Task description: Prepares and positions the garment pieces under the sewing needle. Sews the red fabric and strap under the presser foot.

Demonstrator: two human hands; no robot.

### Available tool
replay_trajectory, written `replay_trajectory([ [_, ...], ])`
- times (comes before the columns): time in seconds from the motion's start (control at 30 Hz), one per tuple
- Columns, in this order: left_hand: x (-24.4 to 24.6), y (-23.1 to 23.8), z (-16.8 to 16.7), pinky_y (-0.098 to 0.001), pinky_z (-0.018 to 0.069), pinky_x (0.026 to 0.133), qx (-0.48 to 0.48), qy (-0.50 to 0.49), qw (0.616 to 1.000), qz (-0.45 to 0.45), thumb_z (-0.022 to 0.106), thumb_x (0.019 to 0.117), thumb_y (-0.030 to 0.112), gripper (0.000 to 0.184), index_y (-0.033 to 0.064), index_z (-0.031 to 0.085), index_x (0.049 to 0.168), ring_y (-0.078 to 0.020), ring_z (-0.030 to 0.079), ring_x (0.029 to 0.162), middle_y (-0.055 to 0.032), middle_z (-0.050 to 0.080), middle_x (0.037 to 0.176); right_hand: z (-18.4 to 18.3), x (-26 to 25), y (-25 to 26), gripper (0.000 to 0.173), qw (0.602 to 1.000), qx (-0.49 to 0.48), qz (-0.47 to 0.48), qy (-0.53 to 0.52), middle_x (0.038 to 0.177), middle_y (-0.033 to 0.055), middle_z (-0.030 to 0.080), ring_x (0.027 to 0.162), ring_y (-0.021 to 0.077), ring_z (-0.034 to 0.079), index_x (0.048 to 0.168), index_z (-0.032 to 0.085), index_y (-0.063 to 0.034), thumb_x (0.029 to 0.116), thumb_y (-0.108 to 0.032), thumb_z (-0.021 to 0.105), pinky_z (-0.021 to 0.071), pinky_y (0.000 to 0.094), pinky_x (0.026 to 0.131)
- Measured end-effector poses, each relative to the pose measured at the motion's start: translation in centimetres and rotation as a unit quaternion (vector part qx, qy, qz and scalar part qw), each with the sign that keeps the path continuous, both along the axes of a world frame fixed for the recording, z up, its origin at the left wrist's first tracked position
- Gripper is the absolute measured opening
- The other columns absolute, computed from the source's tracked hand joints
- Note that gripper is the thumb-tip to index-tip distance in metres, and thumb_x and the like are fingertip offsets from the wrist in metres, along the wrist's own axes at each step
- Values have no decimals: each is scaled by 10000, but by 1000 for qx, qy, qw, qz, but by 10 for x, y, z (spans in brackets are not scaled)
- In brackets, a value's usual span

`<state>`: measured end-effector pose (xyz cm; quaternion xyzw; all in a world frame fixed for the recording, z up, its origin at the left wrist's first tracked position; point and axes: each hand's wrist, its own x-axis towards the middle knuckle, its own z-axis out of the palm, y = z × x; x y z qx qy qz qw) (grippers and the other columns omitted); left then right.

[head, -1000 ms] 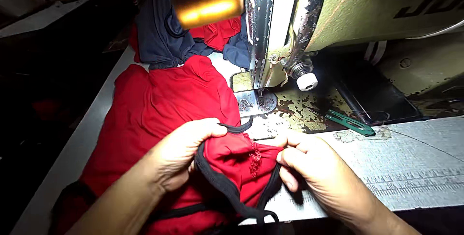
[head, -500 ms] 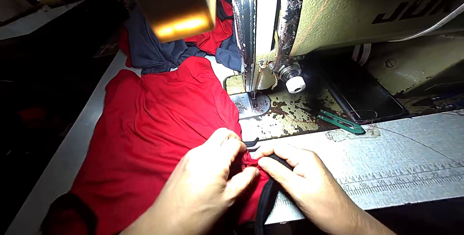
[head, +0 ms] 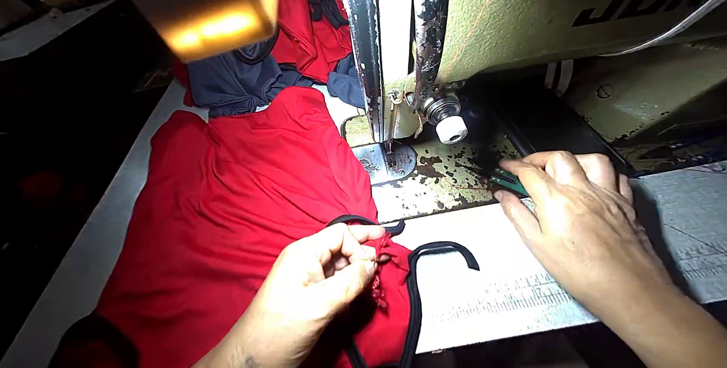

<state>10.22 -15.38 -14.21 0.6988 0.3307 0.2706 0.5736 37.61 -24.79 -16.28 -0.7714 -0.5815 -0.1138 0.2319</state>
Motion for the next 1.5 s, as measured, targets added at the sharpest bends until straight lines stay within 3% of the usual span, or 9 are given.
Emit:
replay_trajectory([
  [0.23,-2,4,7,-205,591,783,5,18,1000,-24,685,878,144,75,119,726,821,-68,718,912,-28,754,1117,-6,9,4,199,1000,9,24,8,929,186,679,909,390,652,986,712,0,981,-121,555,450,564,786],
  [0.4,-3,5,8,-195,588,779,-5,12,1000,-28,700,871,131,57,112,742,838,-58,712,893,-20,756,1088,17,-31,-9,187,953,3,114,279,649,-128,562,521,-29,538,1047,628,-199,962,-206,462,453,177,444],
  [0.53,-4,6,8,-199,591,788,1,19,999,-33,701,867,144,60,116,740,832,-63,718,917,-26,759,1101,18,-54,-5,276,922,-91,243,287,768,-93,639,678,18,605,1056,733,-218,1004,-355,499,489,261,577],
  [0.7,-5,6,9,-173,579,764,2,26,999,-32,711,856,158,51,136,736,817,-28,708,889,6,763,1060,12,-78,8,299,965,-8,241,101,639,-74,584,597,75,610,902,732,-227,961,-441,533,436,273,477],
  [0.9,-6,7,7,-189,587,815,9,20,998,-53,695,869,132,61,123,734,822,-42,711,940,-5,753,1118,6,-80,15,365,965,-25,212,153,563,-95,505,533,54,551,775,678,-240,1013,-450,497,363,276,446],
  [1.03,-6,8,3,-199,591,786,24,11,998,-65,672,870,134,30,127,695,853,-58,697,915,-3,717,1093,7,-69,21,351,944,-21,127,304,773,-175,641,644,-44,570,1084,754,-297,900,-566,622,467,209,554],
  [1.2,-1,7,2,-220,611,652,127,45,991,-10,656,888,214,47,182,662,855,-66,699,789,46,694,959,7,-75,29,333,924,-69,161,339,907,-138,701,792,-10,637,1142,778,-262,873,-444,705,533,247,674],
  [1.37,8,10,2,-237,605,625,69,93,992,45,631,897,141,425,215,630,1315,-90,699,732,43,722,1095,8,-95,36,177,911,-82,153,375,967,-106,690,843,7,642,974,779,-227,861,-361,758,536,265,695],
  [1.5,11,14,7,-238,601,590,-22,66,997,43,592,898,56,398,153,659,1277,-131,695,643,-43,723,864,-2,-100,37,113,879,-4,147,453,900,-103,680,779,-13,630,947,757,-201,841,-238,754,533,196,659],
])
